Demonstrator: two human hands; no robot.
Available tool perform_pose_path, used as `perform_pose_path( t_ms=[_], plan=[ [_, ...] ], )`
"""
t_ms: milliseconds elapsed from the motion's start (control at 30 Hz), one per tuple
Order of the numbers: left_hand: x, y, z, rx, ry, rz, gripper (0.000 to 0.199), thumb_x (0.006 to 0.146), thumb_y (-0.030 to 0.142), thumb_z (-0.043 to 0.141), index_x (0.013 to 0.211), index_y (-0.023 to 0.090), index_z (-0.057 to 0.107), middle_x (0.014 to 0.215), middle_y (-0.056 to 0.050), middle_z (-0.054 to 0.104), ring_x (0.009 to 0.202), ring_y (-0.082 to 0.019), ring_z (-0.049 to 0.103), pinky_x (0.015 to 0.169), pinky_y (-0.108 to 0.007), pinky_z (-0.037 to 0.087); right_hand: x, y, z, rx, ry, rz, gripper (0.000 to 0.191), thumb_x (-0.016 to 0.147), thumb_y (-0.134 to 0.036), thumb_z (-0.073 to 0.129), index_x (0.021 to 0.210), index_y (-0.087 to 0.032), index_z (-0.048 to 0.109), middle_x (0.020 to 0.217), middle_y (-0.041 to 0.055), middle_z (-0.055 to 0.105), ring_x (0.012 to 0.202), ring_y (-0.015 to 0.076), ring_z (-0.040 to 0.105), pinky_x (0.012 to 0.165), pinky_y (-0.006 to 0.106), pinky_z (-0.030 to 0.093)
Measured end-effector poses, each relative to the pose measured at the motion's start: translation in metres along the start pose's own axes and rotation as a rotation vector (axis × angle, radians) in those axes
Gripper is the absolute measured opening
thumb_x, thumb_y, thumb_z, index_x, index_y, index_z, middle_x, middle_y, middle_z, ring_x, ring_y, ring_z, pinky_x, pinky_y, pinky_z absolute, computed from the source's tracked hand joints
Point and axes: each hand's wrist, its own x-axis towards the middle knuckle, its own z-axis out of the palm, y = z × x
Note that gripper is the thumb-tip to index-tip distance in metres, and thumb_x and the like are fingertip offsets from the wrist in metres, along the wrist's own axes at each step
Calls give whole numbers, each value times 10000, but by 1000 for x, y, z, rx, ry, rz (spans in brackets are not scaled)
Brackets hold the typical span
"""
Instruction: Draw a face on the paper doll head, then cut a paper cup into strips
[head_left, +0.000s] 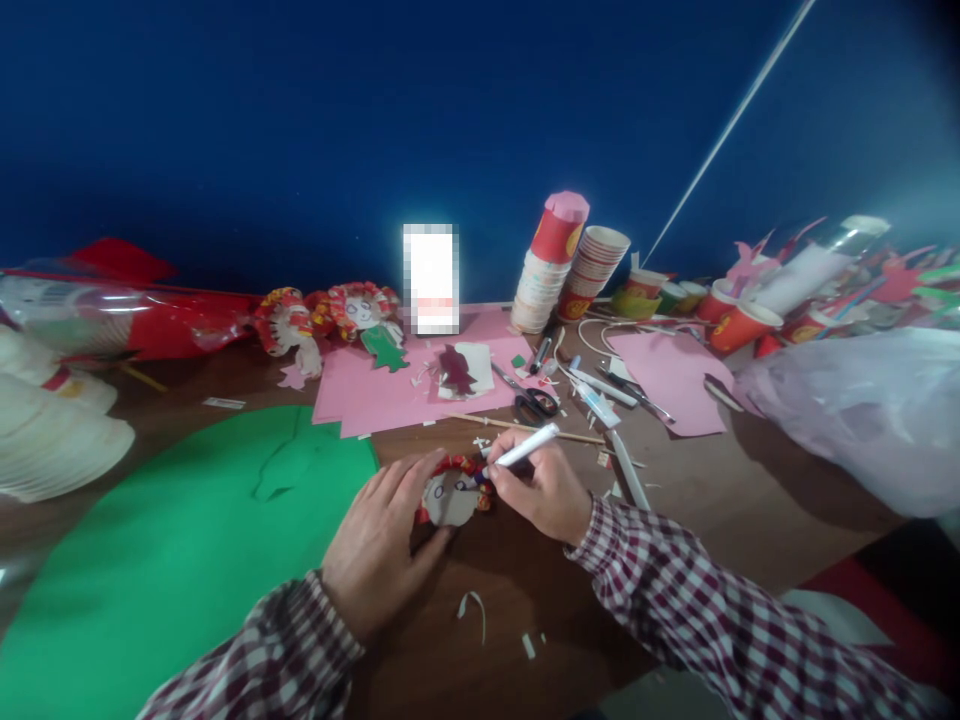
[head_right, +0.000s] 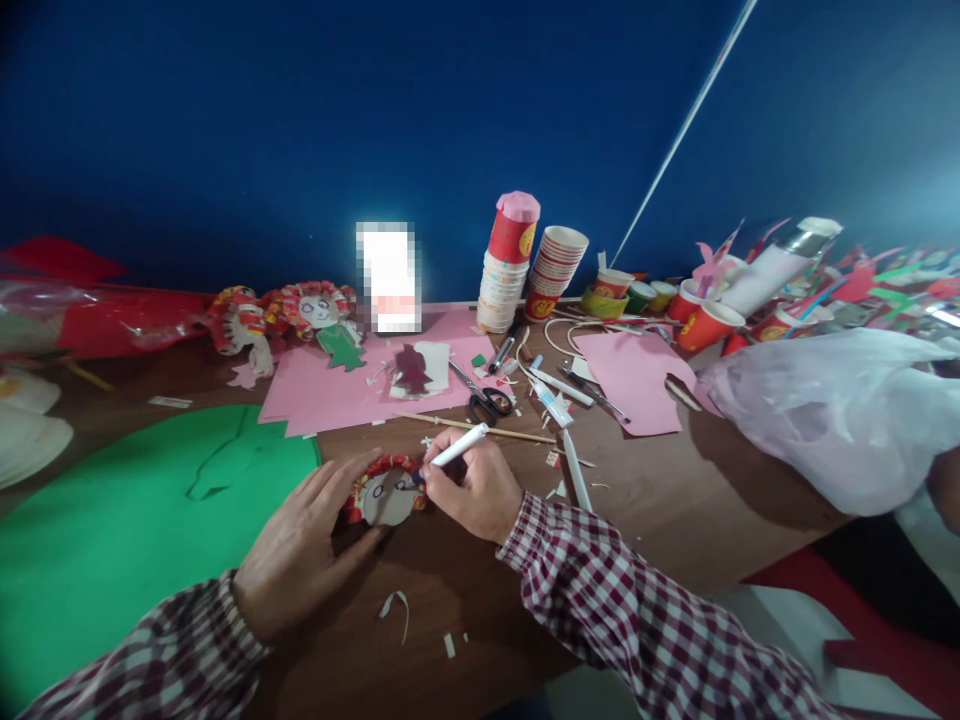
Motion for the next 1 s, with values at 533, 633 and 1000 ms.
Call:
perform_pose_path(
  t_ms=[533,633,1000],
  plan=[
    [-1,0,1,1,9,-12,633,742,251,571,1315,195,307,1219,-108,504,1103,-259,474,920,-436,408,1,0,-2,8,62,-27,90,824,-257,524,794,-173,523,618,-31,478,547,97,430,520,208,360],
    [0,0,0,-14,17,2,639,742,238,559,1323,192,298,1236,-111,500,1125,-258,466,933,-436,406,0,-1,-2,4,45,-40,85,824,-250,520,785,-174,519,611,-31,490,536,97,435,513,205,361],
    [0,1,-1,-26,28,6,650,731,239,580,1320,194,307,1293,-110,463,1178,-259,419,980,-450,373,1,-2,-2,24,47,-64,80,826,-234,517,779,-169,516,621,-34,466,543,89,410,507,198,338]
  ],
)
